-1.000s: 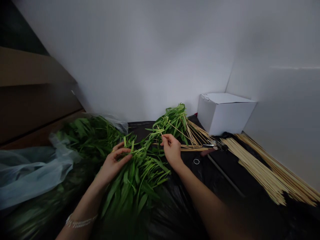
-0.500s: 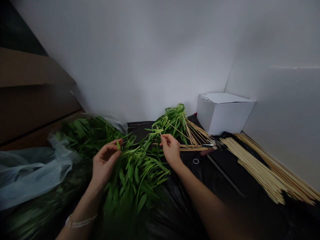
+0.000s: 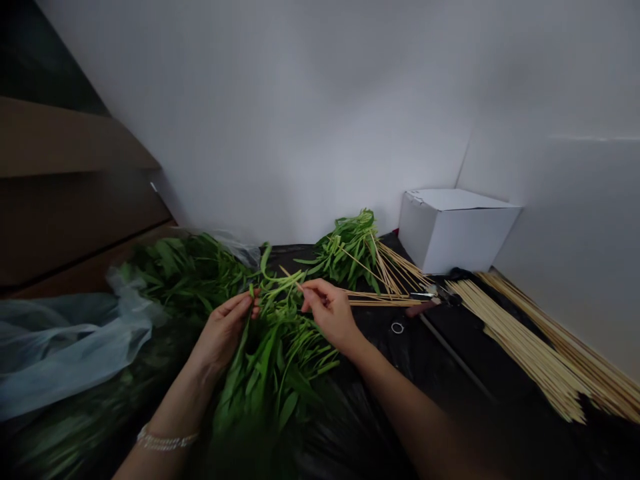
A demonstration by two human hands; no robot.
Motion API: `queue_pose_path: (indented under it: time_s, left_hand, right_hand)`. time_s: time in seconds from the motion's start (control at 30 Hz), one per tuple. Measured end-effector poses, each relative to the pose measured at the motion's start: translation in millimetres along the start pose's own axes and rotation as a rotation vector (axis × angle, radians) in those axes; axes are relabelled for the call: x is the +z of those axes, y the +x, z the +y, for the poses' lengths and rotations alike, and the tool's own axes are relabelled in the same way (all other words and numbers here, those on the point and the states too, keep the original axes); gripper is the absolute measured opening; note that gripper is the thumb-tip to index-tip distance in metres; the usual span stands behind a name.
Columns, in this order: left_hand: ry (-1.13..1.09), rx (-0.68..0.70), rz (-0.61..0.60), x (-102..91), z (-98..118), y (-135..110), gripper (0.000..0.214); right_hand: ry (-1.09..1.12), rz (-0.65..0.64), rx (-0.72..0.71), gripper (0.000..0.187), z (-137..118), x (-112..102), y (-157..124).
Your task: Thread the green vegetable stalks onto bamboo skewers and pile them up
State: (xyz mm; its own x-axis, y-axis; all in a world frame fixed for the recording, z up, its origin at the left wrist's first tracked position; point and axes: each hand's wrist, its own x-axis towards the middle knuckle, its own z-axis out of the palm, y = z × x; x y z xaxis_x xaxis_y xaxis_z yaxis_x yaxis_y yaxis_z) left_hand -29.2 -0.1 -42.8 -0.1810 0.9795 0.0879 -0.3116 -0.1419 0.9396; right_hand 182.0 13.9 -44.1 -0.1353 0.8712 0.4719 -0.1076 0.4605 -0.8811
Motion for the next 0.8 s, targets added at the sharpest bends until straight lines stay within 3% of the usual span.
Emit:
queue_pose_path:
  time_s: [0.1,0.23,0.3,0.37,0.43,0.5,0.57,0.67,0.8]
  left_hand:
    - [-0.019,-0.005,0.064,-3.0,-3.5,1.5,0.037]
    - [-0.013,0.015,0.138,-2.7,-4.3,2.3,0.039]
    - [-0.021,0.046,0.170,-1.5,-3.5,3.0,0.040]
    - [-0.050,0.068,0.238,-1.4,-2.4,4.7,0.040]
    - [-0.103,0.098,0.329,-3.5,-1.1,7.3,0.035]
    - [-0.155,0.154,0.414,-7.1,0.3,9.9,0.030]
    - [-0.180,0.226,0.466,-10.2,1.8,11.5,0.027]
    - [-0.170,0.249,0.440,-10.3,3.3,10.5,0.028]
    - [-0.154,0.129,0.275,-3.3,3.6,5.7,0.039]
  right_hand:
    - [0.089,-0.218,0.123,0.026,-4.1,-0.6,-3.0]
    - [0.171,-0.650,0.295,0.027,-4.1,-7.8,-4.1]
    - [0.193,-0.730,0.329,0.028,-3.4,-9.8,-2.9]
    - [0.180,-0.512,0.278,0.028,-1.7,-9.9,0.4]
    - [0.162,-0.093,0.178,0.029,2.0,-10.2,5.7]
    - [0.190,0.237,0.122,0.031,7.4,-12.7,11.7]
    - [0.241,0.431,0.110,0.031,12.8,-16.6,16.3]
    - [0.255,0.470,0.101,0.031,16.5,-19.6,18.1]
    - [0.191,0.258,0.087,0.028,12.8,-13.5,13.1]
